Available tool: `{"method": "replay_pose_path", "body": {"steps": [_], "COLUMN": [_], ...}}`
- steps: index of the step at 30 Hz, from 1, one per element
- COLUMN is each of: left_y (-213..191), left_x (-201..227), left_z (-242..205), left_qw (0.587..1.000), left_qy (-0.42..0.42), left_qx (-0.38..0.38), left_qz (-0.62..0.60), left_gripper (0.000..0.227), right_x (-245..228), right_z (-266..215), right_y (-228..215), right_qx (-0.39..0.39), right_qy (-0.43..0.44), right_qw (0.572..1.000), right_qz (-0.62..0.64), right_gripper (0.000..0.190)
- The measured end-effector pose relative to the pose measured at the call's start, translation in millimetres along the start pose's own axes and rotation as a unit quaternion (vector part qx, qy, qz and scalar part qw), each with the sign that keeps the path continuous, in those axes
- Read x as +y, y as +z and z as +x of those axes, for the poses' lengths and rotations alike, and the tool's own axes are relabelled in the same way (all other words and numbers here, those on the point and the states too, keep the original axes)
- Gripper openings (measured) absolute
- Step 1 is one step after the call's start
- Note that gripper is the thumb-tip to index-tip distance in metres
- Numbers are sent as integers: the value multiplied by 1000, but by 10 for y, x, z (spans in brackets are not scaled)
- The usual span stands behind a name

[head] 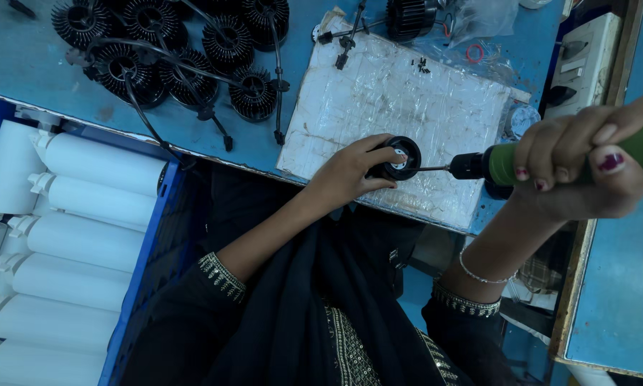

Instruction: The person assembles small black cylindrical electronic components on a workbench. They use a green power screwdriver to tighten screws, apply adhesive with a small spatula, and insert circular metal pieces into the components. The person handles multiple units one at a time, placing finished items aside.

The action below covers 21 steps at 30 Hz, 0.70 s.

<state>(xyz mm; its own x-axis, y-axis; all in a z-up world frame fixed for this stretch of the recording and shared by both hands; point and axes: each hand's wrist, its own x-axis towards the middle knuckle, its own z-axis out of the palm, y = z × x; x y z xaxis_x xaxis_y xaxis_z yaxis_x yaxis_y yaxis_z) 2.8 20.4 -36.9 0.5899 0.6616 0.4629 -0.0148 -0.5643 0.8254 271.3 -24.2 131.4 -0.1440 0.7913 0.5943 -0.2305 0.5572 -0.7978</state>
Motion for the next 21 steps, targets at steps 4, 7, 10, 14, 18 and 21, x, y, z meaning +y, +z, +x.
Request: {"method": "replay_pose_path", "body": {"steps": [4,7,10,14,18,21], "left_y": [7,-9,-16,-45,-79,-104], "left_x": [9,32,39,54,85,101], "left_z": [-10,-23,-27,-9,5,20], "left_qw": [1000,1000,1000,1000,999,999], "left_qy": [-2,-10,-16,-11,-16,-11], "left_qx": [3,1,4,3,7,3], "left_qz": [-6,-15,-20,-12,-36,-42], "left_gripper": [54,53,53,51,47,48], "right_x": [0,0,51,75,69,62], "right_z": [74,29,-100,-166,-333,-412], "right_y": [-68,1,111,257,554,684], "right_qx": [-100,-56,40,147,315,342], "right_qy": [12,5,-17,-10,-13,-23], "right_qw": [994,998,999,988,939,919], "right_qz": [42,40,15,-56,-134,-193], "right_gripper": [15,14,14,19,34,39]}}
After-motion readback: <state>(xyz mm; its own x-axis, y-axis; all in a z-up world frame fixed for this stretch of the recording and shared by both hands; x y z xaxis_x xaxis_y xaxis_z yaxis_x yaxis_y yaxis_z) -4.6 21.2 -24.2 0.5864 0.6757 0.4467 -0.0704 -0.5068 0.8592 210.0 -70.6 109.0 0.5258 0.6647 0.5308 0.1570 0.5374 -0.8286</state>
